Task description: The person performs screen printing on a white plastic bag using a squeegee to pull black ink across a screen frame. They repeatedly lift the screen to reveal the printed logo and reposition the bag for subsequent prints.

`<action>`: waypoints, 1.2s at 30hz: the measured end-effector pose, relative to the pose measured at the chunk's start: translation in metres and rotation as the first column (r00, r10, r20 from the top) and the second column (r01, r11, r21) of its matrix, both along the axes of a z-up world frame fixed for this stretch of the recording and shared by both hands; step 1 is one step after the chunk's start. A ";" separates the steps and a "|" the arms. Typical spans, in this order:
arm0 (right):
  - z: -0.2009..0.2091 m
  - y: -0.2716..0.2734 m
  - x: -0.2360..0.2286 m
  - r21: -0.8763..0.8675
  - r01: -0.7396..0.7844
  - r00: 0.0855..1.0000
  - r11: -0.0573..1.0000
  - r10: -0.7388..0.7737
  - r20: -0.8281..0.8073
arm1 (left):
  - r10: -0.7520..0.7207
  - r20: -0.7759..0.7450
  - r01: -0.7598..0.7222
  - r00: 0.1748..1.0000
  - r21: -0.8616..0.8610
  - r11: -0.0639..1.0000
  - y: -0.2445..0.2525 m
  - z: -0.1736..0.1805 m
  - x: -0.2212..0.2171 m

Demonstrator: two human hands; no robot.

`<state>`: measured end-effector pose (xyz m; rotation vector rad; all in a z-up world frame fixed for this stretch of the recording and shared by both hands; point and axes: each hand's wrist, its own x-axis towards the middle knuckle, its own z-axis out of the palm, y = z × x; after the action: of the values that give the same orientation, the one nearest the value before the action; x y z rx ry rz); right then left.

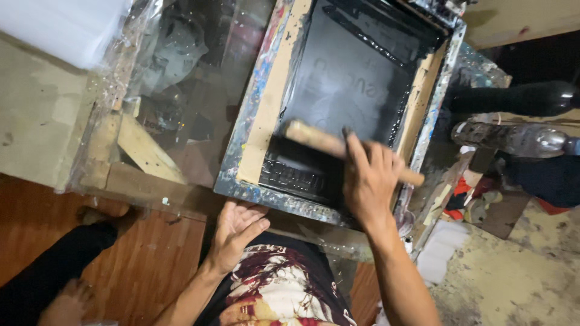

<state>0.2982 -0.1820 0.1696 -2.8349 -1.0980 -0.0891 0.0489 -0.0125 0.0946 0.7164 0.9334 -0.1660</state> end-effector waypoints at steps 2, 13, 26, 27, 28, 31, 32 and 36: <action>-0.010 0.012 0.034 -0.027 0.013 1.000 1.000 -0.013 0.018 | -0.014 -0.016 0.015 1.000 0.018 1.000 0.001 0.001 0.002; -0.048 0.046 0.214 0.098 -0.076 0.997 0.992 0.076 0.005 | 0.070 -0.023 -0.068 0.997 0.056 0.996 -0.004 0.003 0.010; -0.017 0.030 0.118 -0.012 -0.122 0.982 0.992 0.119 -0.146 | 0.061 0.038 -0.064 0.997 0.099 0.993 -0.003 -0.003 0.010; -0.020 0.019 0.098 -0.016 -0.119 0.981 0.993 0.115 -0.153 | 0.057 0.030 -0.060 0.998 0.093 0.994 -0.012 -0.036 -0.008; -0.024 0.010 0.079 -0.073 -0.108 0.986 0.992 0.097 -0.135 | 0.064 0.049 -0.068 0.997 0.098 0.993 -0.020 -0.071 -0.026; -0.033 -0.016 0.015 -0.105 -0.086 0.988 0.991 0.071 -0.140 | 0.069 0.064 -0.075 0.996 0.106 0.992 -0.031 -0.115 -0.045; -0.036 -0.022 -0.005 -0.077 -0.081 0.985 0.994 0.068 -0.161 | 0.074 0.065 -0.081 0.995 0.114 0.990 -0.032 -0.121 -0.043; -0.024 -0.015 -0.021 -0.027 -0.073 0.992 0.997 0.070 -0.105 | 0.051 0.036 -0.056 0.998 0.155 0.986 -0.026 -0.140 -0.042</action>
<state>0.2774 -0.1971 0.1460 -2.7880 -1.1865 0.0804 0.0070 -0.0381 -0.0457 0.8350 0.9406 -0.0344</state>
